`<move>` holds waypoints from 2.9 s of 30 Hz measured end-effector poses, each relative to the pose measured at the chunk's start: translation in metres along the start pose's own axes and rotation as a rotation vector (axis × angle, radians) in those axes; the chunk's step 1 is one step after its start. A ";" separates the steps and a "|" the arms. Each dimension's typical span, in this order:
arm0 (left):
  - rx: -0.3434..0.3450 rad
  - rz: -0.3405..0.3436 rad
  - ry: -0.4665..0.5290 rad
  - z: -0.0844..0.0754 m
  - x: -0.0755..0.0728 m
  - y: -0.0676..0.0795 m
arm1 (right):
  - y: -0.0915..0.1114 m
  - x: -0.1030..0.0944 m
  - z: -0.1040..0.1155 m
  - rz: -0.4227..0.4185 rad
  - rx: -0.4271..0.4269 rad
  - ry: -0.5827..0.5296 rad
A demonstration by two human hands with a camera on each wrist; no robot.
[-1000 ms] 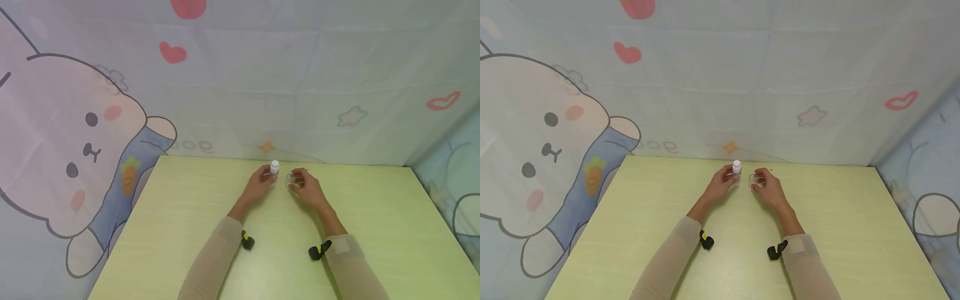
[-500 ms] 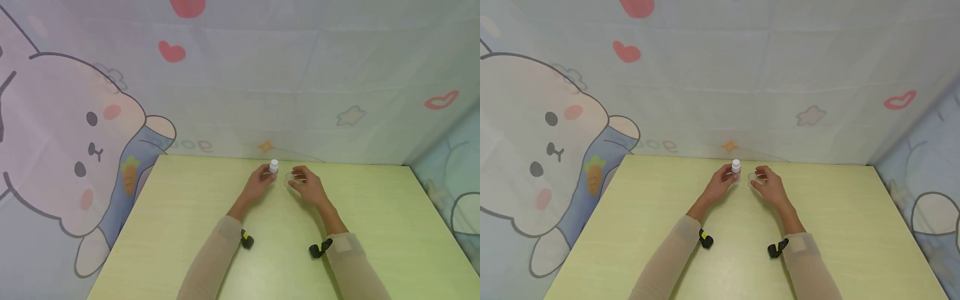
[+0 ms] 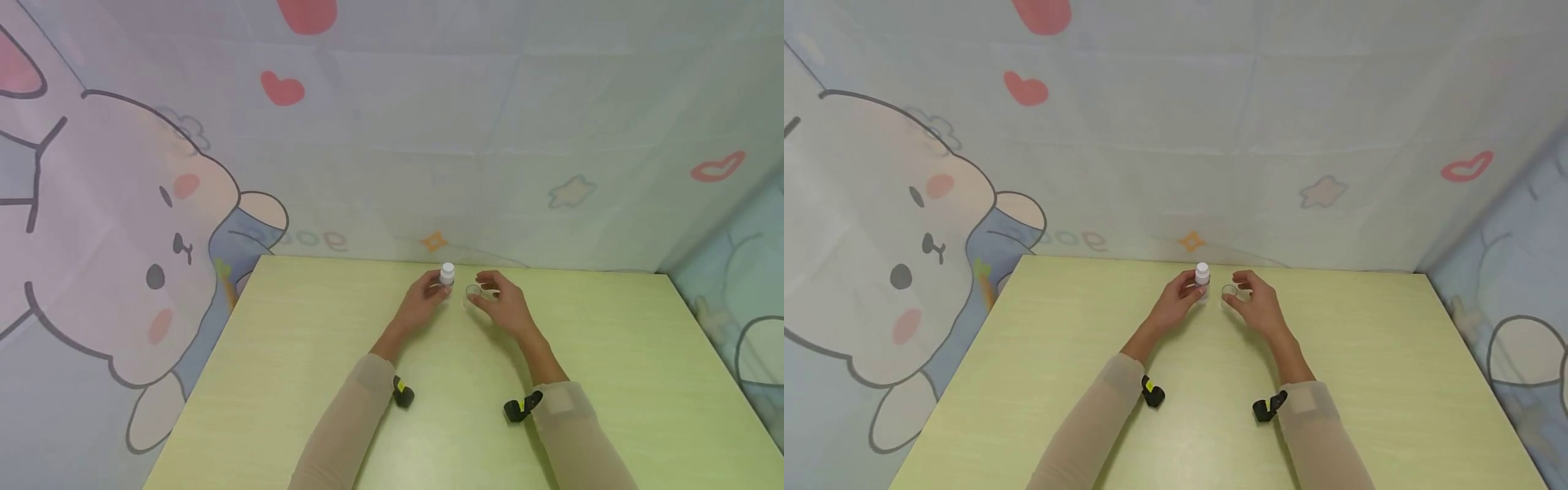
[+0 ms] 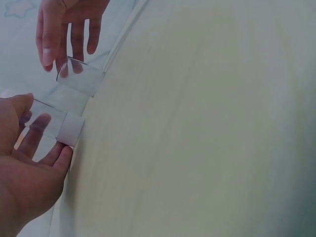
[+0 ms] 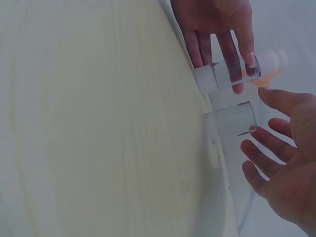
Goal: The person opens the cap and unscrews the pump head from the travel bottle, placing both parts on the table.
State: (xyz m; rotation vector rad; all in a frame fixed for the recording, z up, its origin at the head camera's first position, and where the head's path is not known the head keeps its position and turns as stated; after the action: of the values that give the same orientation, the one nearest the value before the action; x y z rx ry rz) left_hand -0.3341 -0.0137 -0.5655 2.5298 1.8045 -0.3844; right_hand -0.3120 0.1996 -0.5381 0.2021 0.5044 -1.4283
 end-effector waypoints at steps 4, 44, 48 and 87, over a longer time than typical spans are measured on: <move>-0.002 -0.008 -0.003 0.001 0.000 -0.002 | -0.001 -0.001 0.005 0.000 -0.016 -0.005; -0.023 0.001 -0.003 0.004 -0.002 -0.001 | -0.006 0.007 0.022 -0.060 -0.102 -0.054; -0.016 -0.003 -0.003 0.003 -0.002 -0.001 | -0.007 0.012 0.021 -0.069 -0.097 -0.052; -0.015 -0.049 0.024 -0.004 0.007 0.005 | -0.019 0.026 0.031 -0.059 -0.104 -0.073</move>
State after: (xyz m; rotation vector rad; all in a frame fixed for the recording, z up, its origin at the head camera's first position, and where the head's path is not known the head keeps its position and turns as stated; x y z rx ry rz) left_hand -0.3266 -0.0082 -0.5633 2.4954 1.8730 -0.3422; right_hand -0.3222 0.1602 -0.5195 0.0514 0.5266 -1.4569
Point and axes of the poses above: each hand's wrist, its own y-axis away from the middle knuckle, its own x-axis out of the palm, z = x × y, the point moved 3 cm from there along -y, towards the middle knuckle, and after that the axes turned 4 degrees about -y, right-handed, at the moved point
